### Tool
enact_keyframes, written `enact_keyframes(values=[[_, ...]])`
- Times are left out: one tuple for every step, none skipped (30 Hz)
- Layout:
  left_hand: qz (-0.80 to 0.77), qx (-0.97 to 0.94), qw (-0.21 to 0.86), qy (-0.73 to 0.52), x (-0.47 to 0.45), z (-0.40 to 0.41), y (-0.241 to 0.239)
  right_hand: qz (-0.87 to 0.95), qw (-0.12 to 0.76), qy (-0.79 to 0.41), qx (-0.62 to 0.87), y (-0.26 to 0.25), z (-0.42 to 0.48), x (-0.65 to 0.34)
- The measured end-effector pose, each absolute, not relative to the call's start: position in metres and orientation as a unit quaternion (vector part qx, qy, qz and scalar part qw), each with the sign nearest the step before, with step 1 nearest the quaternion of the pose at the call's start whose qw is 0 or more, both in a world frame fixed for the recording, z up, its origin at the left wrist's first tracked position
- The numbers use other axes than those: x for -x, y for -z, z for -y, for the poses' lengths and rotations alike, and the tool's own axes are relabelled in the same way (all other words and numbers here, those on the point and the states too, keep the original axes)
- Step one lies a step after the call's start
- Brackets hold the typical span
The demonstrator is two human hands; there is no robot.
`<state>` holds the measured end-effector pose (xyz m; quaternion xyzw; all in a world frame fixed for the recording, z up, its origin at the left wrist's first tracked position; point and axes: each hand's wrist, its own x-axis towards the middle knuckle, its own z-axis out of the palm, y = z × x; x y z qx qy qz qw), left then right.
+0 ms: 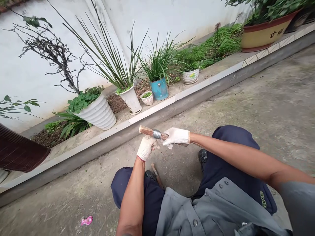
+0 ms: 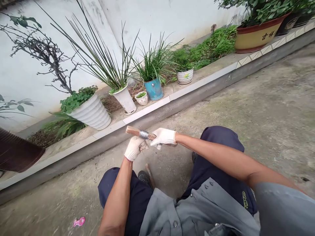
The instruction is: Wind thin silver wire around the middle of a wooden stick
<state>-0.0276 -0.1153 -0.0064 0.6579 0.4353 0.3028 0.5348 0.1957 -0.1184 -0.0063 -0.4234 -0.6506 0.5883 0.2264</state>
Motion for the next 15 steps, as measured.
enact_keyframes(values=[[-0.442, -0.661, 0.527, -0.300, 0.028, 0.115, 0.005, 0.647, 0.235, -0.585, 0.429, 0.008, 0.118, -0.193], [-0.448, -0.663, 0.522, -0.296, 0.029, 0.115, 0.003, 0.648, 0.238, -0.581, 0.432, 0.009, 0.118, -0.191], [-0.456, -0.662, 0.518, -0.292, 0.030, 0.115, 0.002, 0.651, 0.239, -0.575, 0.435, 0.011, 0.118, -0.189], [-0.465, -0.659, 0.515, -0.289, 0.030, 0.115, 0.001, 0.655, 0.237, -0.567, 0.440, 0.013, 0.118, -0.187], [-0.477, -0.653, 0.513, -0.287, 0.030, 0.116, 0.000, 0.660, 0.233, -0.556, 0.449, 0.014, 0.118, -0.185], [-0.493, -0.645, 0.509, -0.287, 0.028, 0.117, 0.000, 0.667, 0.226, -0.542, 0.460, 0.016, 0.117, -0.184], [-0.510, -0.636, 0.502, -0.289, 0.027, 0.119, 0.000, 0.676, 0.214, -0.522, 0.473, 0.018, 0.117, -0.183], [-0.523, -0.628, 0.495, -0.294, 0.024, 0.120, 0.000, 0.692, 0.196, -0.493, 0.489, 0.018, 0.116, -0.182], [-0.532, -0.622, 0.490, -0.301, 0.022, 0.121, 0.001, 0.716, 0.176, -0.452, 0.502, 0.018, 0.115, -0.182], [-0.536, -0.618, 0.486, -0.309, 0.019, 0.122, 0.002, 0.743, 0.152, -0.404, 0.512, 0.016, 0.115, -0.184], [-0.537, -0.616, 0.482, -0.315, 0.017, 0.123, 0.002, 0.768, 0.128, -0.352, 0.520, 0.012, 0.115, -0.187], [-0.539, -0.614, 0.479, -0.320, 0.015, 0.123, 0.003, 0.787, 0.110, -0.299, 0.528, 0.007, 0.117, -0.191], [-0.544, -0.612, 0.474, -0.324, 0.014, 0.123, 0.003, 0.798, 0.100, -0.260, 0.534, -0.001, 0.120, -0.197], [-0.554, -0.608, 0.466, -0.326, 0.013, 0.123, 0.003, 0.793, 0.105, -0.221, 0.558, -0.009, 0.126, -0.205], [-0.566, -0.606, 0.455, -0.326, 0.013, 0.123, 0.003, 0.786, 0.130, -0.192, 0.573, -0.018, 0.134, -0.215]])
